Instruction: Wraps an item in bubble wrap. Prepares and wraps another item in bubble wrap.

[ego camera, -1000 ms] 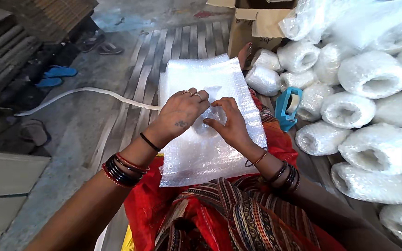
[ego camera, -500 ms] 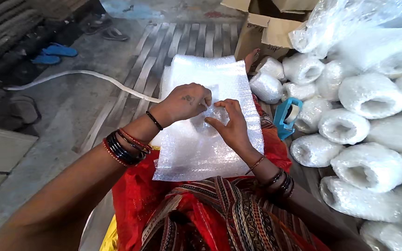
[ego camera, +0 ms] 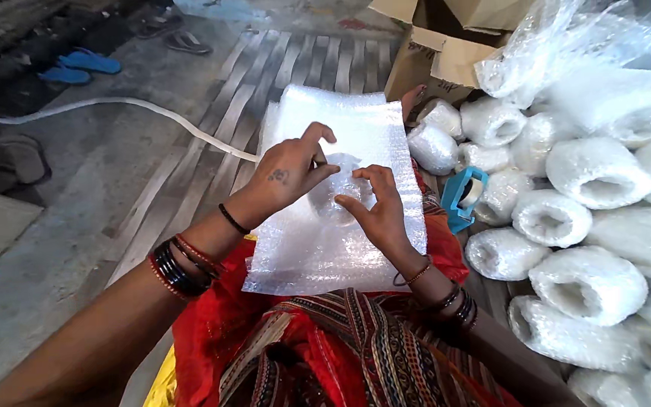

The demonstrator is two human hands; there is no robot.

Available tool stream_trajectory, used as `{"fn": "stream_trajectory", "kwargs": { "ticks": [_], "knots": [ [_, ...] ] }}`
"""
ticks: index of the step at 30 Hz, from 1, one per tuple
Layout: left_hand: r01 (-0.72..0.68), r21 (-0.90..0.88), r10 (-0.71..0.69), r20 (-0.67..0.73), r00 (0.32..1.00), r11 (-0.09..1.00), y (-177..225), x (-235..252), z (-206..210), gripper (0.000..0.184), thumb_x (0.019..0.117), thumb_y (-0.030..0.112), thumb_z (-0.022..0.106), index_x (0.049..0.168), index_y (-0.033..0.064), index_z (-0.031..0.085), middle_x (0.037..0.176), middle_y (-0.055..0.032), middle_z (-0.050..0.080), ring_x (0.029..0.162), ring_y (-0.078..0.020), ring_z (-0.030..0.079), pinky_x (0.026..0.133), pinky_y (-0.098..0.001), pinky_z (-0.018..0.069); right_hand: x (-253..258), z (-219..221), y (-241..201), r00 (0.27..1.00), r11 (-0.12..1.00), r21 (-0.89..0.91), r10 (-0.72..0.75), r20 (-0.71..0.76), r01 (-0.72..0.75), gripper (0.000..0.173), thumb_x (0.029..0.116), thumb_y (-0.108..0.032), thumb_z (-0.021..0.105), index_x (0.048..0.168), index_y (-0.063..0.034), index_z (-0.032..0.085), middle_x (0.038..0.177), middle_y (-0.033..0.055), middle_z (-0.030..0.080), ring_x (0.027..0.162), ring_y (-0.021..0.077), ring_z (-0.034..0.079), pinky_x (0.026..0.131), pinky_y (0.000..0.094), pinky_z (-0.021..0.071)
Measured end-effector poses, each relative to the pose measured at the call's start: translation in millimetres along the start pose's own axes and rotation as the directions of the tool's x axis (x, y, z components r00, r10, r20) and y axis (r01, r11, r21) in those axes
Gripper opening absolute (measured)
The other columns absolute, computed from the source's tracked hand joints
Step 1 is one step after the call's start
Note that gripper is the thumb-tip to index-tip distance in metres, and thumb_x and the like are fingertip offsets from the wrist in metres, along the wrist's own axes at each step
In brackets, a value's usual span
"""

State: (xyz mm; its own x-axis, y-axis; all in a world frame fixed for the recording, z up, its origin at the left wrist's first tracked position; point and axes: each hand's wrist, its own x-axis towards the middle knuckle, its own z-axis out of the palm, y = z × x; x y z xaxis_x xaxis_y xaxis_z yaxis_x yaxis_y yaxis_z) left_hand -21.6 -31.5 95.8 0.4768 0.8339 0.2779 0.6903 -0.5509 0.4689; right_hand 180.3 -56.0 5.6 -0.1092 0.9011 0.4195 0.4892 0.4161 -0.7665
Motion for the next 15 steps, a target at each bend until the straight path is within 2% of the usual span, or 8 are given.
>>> {"fn": "stream_trajectory", "kwargs": {
  "ticks": [2,3,5,6,8,11,13,15],
  "knots": [
    [0.054,-0.027,-0.053,0.029,0.998,0.998,-2,9,0,0.053,0.0964,0.024,0.072,0.142,0.0033,0.054,0.069,-0.0065,0.064,0.059,-0.0202,0.057,0.062,-0.0428,0.0487,-3,4,1,1.0,0.999,-0.024,-0.023,-0.013,0.023,0.046,0.0879,-0.031,0.08,0.124,-0.0057,0.066,0.125,0.0148,0.059,0.105,0.0282,0.061,0.079,0.0476,0.052],
    [0.024,-0.008,-0.023,0.021,1.0,1.0,-10,15,4,0.047,0.0961,0.026,0.071,0.137,0.0065,0.061,0.068,-0.0047,0.062,0.059,-0.0201,0.057,0.061,-0.045,0.0493,-2,5,1,1.0,1.0,-0.022,-0.02,-0.018,0.02,0.046,0.0876,-0.031,0.08,0.123,-0.0052,0.066,0.125,0.015,0.059,0.105,0.0284,0.061,0.08,0.049,0.0515],
    [-0.062,0.042,0.063,-0.008,0.998,0.997,-15,24,9,0.019,0.0971,0.021,0.068,0.111,0.0099,0.076,0.076,-0.0071,0.068,0.067,-0.0232,0.064,0.065,-0.0497,0.051,2,5,-1,1.0,1.0,-0.013,0.001,-0.02,-0.001,0.046,0.0868,-0.031,0.081,0.122,-0.0042,0.067,0.123,0.0151,0.06,0.106,0.0276,0.061,0.082,0.0486,0.0515],
    [-0.128,0.078,0.131,-0.037,0.991,0.989,-16,26,11,0.014,0.0968,0.017,0.067,0.103,0.0105,0.078,0.083,-0.0086,0.071,0.074,-0.025,0.067,0.068,-0.0501,0.0525,2,1,-4,1.0,1.0,-0.011,0.014,0.004,-0.014,0.046,0.0885,-0.029,0.079,0.124,-0.0039,0.065,0.125,0.0156,0.058,0.106,0.0279,0.06,0.081,0.0475,0.0506],
    [-0.242,0.118,0.253,-0.086,0.964,0.963,-17,25,12,0.014,0.0959,0.013,0.065,0.096,0.0086,0.078,0.088,-0.011,0.069,0.085,-0.029,0.066,0.074,-0.0479,0.0516,2,-2,-7,1.0,0.999,-0.012,0.03,0.01,-0.03,0.045,0.0886,-0.027,0.08,0.124,-0.0043,0.065,0.127,0.0156,0.058,0.104,0.0273,0.06,0.078,0.0447,0.0505],
    [-0.303,0.118,0.316,-0.105,0.943,0.946,-19,21,14,0.015,0.0959,0.013,0.064,0.095,0.0076,0.078,0.098,-0.0118,0.067,0.096,-0.0307,0.061,0.084,-0.0457,0.0478,1,0,-9,0.999,0.999,-0.01,0.035,-0.007,-0.035,0.045,0.0875,-0.025,0.081,0.124,-0.0035,0.066,0.128,0.0161,0.059,0.104,0.0285,0.062,0.079,0.0466,0.0512],
    [-0.297,0.104,0.303,-0.051,0.952,0.949,-24,22,17,0.015,0.0963,0.016,0.063,0.098,0.0081,0.076,0.109,-0.0112,0.069,0.106,-0.0318,0.061,0.091,-0.0485,0.0466,1,0,-10,0.999,0.999,-0.009,0.032,-0.006,-0.032,0.044,0.087,-0.023,0.081,0.123,-0.0021,0.066,0.128,0.0173,0.06,0.104,0.0293,0.062,0.079,0.0464,0.0512],
    [-0.245,0.064,0.245,0.016,0.969,0.967,-25,24,17,0.018,0.094,0.018,0.067,0.104,0.0048,0.072,0.105,-0.0125,0.071,0.103,-0.0331,0.064,0.089,-0.0515,0.0483,0,-1,-13,1.0,1.0,-0.008,0.024,0.011,-0.024,0.045,0.087,-0.021,0.081,0.123,-0.0006,0.064,0.13,0.0186,0.059,0.106,0.0297,0.062,0.082,0.0459,0.0522]
  ]
}}
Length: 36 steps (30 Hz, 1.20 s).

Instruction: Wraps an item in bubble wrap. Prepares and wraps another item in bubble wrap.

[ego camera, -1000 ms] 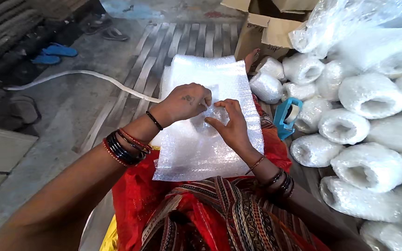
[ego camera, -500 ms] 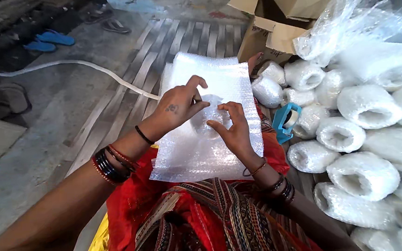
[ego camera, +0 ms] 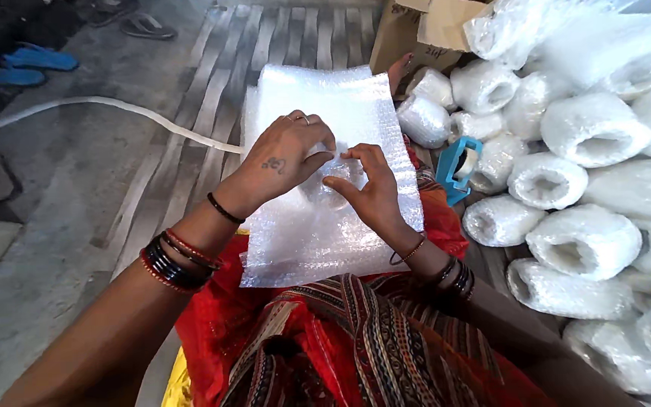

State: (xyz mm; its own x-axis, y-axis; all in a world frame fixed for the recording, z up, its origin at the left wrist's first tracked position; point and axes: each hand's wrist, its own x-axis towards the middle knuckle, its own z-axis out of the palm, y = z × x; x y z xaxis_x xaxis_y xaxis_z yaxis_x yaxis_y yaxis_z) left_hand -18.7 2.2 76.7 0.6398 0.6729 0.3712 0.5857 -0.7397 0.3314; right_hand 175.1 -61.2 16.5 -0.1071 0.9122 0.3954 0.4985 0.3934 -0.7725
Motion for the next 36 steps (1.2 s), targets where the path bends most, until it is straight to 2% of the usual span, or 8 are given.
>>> {"fn": "stream_trajectory", "kwargs": {
  "ticks": [3,6,11,15,20,28,32,36],
  "knots": [
    [0.022,-0.062,-0.017,0.078,0.997,0.998,-7,9,-2,0.032,0.0915,0.022,0.074,0.118,0.0038,0.071,0.099,-0.0132,0.07,0.098,-0.0328,0.064,0.09,-0.052,0.0489,-3,1,-3,1.0,1.0,0.012,0.006,0.012,-0.006,0.047,0.0868,-0.021,0.081,0.124,-0.0007,0.062,0.131,0.0187,0.059,0.11,0.0304,0.062,0.084,0.0484,0.0514],
    [-0.067,-0.132,0.069,0.01,0.998,0.989,-18,16,1,0.015,0.0948,0.017,0.067,0.1,0.0087,0.079,0.099,-0.0091,0.071,0.097,-0.0242,0.064,0.087,-0.0423,0.0499,-4,4,2,0.999,0.997,0.065,0.042,-0.007,-0.042,0.046,0.088,-0.021,0.08,0.124,-0.0007,0.059,0.131,0.019,0.057,0.113,0.0312,0.059,0.086,0.0501,0.0495],
    [-0.139,-0.159,0.123,-0.103,0.987,0.978,-20,17,-1,0.015,0.0938,0.007,0.064,0.097,0.0048,0.079,0.097,-0.011,0.072,0.095,-0.0204,0.066,0.089,-0.036,0.05,7,7,4,0.994,0.983,0.149,0.108,-0.024,-0.103,0.04,0.0869,-0.021,0.081,0.115,-0.0016,0.062,0.127,0.0156,0.059,0.114,0.0258,0.059,0.087,0.0447,0.0509],
    [-0.155,-0.084,0.144,-0.126,0.982,0.984,-14,8,0,0.019,0.0949,0.007,0.061,0.098,0.0045,0.079,0.096,-0.0129,0.073,0.094,-0.0247,0.065,0.086,-0.0371,0.0488,16,22,21,0.991,0.983,0.175,0.079,-0.105,-0.06,0.039,0.0822,-0.029,0.084,0.106,-0.0061,0.065,0.118,0.0102,0.062,0.111,0.0196,0.06,0.086,0.0405,0.052],
    [-0.157,0.083,0.173,-0.24,0.955,0.984,-6,-23,18,0.016,0.097,0.007,0.064,0.095,0.003,0.079,0.094,-0.0155,0.074,0.093,-0.0291,0.068,0.084,-0.038,0.0522,8,11,-2,0.993,0.983,0.137,0.122,0.003,-0.121,0.037,0.0856,-0.016,0.081,0.114,0.001,0.063,0.129,0.017,0.059,0.119,0.0256,0.058,0.092,0.0433,0.0498],
    [-0.068,0.191,0.126,-0.31,0.942,0.979,7,-53,46,0.016,0.0967,0.001,0.064,0.101,0.0021,0.079,0.097,-0.0144,0.074,0.098,-0.0288,0.069,0.09,-0.0382,0.0527,9,29,29,0.995,0.99,0.136,-0.035,-0.098,0.048,0.034,0.0794,-0.021,0.084,0.103,-0.0043,0.067,0.12,0.0132,0.064,0.112,0.0181,0.061,0.087,0.0317,0.0512],
    [-0.06,0.198,0.119,-0.297,0.947,0.978,8,-55,53,0.019,0.0976,0.0,0.061,0.105,0.002,0.078,0.103,-0.0145,0.074,0.102,-0.0299,0.069,0.094,-0.0392,0.0522,11,22,30,0.997,0.992,0.118,-0.038,-0.06,0.045,0.044,0.0792,-0.022,0.085,0.113,-0.002,0.064,0.12,0.0141,0.064,0.112,0.0195,0.062,0.09,0.0338,0.0535],
    [-0.05,0.224,0.113,-0.28,0.953,0.973,13,-54,59,0.021,0.0978,0.0,0.059,0.109,0.0021,0.077,0.108,-0.0146,0.073,0.107,-0.0321,0.067,0.099,-0.041,0.0507,4,14,28,0.981,0.981,0.028,-0.193,-0.025,0.194,0.049,0.087,-0.017,0.079,0.13,0.0013,0.063,0.125,0.0205,0.06,0.115,0.0299,0.061,0.095,0.0436,0.0516]
  ]
}}
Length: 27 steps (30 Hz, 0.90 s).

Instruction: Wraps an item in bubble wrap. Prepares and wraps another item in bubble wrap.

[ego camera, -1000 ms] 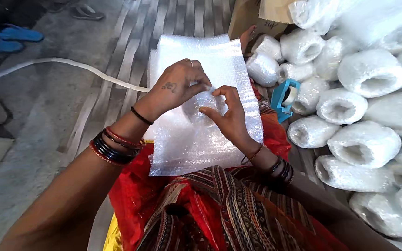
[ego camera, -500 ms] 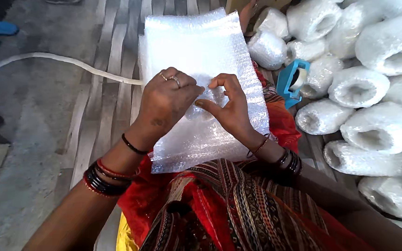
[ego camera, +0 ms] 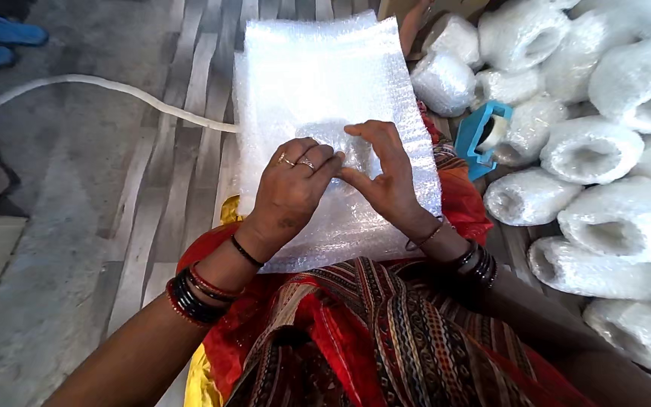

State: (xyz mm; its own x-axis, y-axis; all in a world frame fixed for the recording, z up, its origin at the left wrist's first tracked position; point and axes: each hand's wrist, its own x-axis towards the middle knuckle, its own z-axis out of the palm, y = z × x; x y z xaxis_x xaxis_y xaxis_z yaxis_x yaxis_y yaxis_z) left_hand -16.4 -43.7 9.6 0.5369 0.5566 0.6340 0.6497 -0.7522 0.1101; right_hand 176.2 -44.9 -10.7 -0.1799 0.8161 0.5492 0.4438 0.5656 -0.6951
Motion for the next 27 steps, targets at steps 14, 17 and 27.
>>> {"fn": "stream_trajectory", "kwargs": {
  "ticks": [14,17,27],
  "knots": [
    [0.508,-0.534,-0.605,-0.009,0.796,0.676,-1,16,-28,0.035,0.0979,0.016,0.065,0.128,-0.0018,0.061,0.131,-0.0155,0.059,0.122,-0.02,0.056,0.102,-0.034,0.0475,-1,16,14,0.946,0.914,-0.281,-0.32,-0.052,0.294,0.025,0.0981,-0.028,0.069,0.112,-0.0095,0.078,0.114,0.0156,0.072,0.12,0.0342,0.063,0.101,0.051,0.047],
    [0.68,-0.64,-0.667,0.334,0.666,0.358,0,26,-23,0.051,0.0994,0.015,0.064,0.146,0.0058,0.047,0.146,-0.0115,0.051,0.127,-0.0158,0.054,0.103,-0.0322,0.0469,-1,16,15,0.947,0.919,-0.265,-0.316,-0.054,0.291,0.025,0.0984,-0.028,0.068,0.112,-0.0089,0.078,0.115,0.0166,0.071,0.121,0.0347,0.062,0.101,0.0511,0.0464],
    [0.712,-0.693,-0.526,0.567,0.633,0.11,0,21,-17,0.05,0.1,0.004,0.059,0.148,0.0101,0.045,0.139,-0.0084,0.055,0.113,-0.0114,0.062,0.094,-0.0267,0.0532,-10,9,19,0.975,0.976,-0.077,-0.208,-0.082,0.202,0.024,0.0952,-0.019,0.073,0.113,-0.0026,0.076,0.122,0.019,0.067,0.128,0.0346,0.057,0.11,0.0479,0.0429]
  ]
}}
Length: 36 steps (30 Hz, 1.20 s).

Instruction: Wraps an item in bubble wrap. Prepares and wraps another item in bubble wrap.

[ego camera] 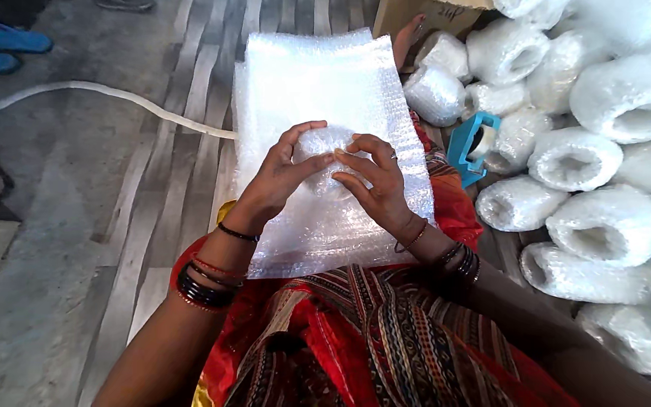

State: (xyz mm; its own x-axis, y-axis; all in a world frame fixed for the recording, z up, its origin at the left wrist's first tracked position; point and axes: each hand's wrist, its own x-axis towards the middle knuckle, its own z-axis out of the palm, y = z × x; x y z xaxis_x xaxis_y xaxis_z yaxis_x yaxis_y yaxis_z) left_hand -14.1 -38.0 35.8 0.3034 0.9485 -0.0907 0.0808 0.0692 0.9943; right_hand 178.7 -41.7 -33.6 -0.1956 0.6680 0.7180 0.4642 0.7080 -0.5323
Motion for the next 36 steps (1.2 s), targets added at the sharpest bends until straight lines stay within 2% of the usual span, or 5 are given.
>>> {"fn": "stream_trajectory", "kwargs": {
  "ticks": [7,13,17,25,36],
  "knots": [
    [-0.007,-0.004,0.006,-0.056,0.998,1.0,-3,5,9,0.061,0.0911,-0.003,0.069,0.146,0.01,0.045,0.133,-0.009,0.058,0.106,-0.0097,0.064,0.088,-0.0241,0.0552,4,7,13,0.996,0.997,0.065,-0.024,-0.081,0.029,0.026,0.0948,-0.025,0.074,0.109,-0.0044,0.077,0.117,0.0171,0.069,0.123,0.0309,0.06,0.105,0.0476,0.0449],
    [0.06,-0.061,-0.06,0.009,0.998,0.996,8,0,5,0.041,0.1093,0.024,0.043,0.15,0.0171,0.043,0.138,-0.0041,0.057,0.117,-0.0124,0.06,0.096,-0.0323,0.0511,4,5,15,0.995,0.992,0.124,0.009,-0.097,0.003,0.03,0.0928,-0.026,0.077,0.112,-0.0033,0.076,0.118,0.0177,0.068,0.123,0.0297,0.06,0.106,0.0478,0.0451],
    [-0.038,0.074,0.044,-0.087,0.995,0.997,-11,-1,16,0.105,0.0809,0.01,0.08,0.163,0.0216,0.016,0.154,-0.0081,0.044,0.126,-0.0143,0.056,0.099,-0.0331,0.0527,17,-24,-13,0.968,0.937,0.245,0.234,0.092,-0.25,0.034,0.0941,-0.014,0.07,0.122,0.0054,0.067,0.128,0.0202,0.065,0.125,0.0285,0.059,0.106,0.0453,0.046],
    [-0.182,0.28,0.255,-0.249,0.934,0.942,-24,-15,39,0.114,0.0791,0.013,0.084,0.164,0.0081,0.008,0.165,-0.018,0.026,0.145,-0.0318,0.039,0.112,-0.0441,0.0418,66,-49,-36,0.919,0.966,-0.04,0.254,0.301,-0.254,0.067,0.0886,-0.015,0.072,0.15,-0.0008,0.048,0.145,0.0216,0.049,0.127,0.0363,0.051,0.097,0.0511,0.047],
    [-0.161,0.308,0.232,-0.209,0.95,0.938,-46,-7,24,0.119,0.0701,0.027,0.092,0.164,0.0121,0.019,0.166,-0.0145,0.024,0.148,-0.0344,0.034,0.114,-0.0547,0.0374,106,-56,-35,0.764,0.916,0.061,0.293,0.575,-0.397,0.032,0.0951,0.008,0.056,0.125,0.0036,0.066,0.126,0.0147,0.066,0.11,0.017,0.064,0.094,0.0285,0.0523]
  ]
}}
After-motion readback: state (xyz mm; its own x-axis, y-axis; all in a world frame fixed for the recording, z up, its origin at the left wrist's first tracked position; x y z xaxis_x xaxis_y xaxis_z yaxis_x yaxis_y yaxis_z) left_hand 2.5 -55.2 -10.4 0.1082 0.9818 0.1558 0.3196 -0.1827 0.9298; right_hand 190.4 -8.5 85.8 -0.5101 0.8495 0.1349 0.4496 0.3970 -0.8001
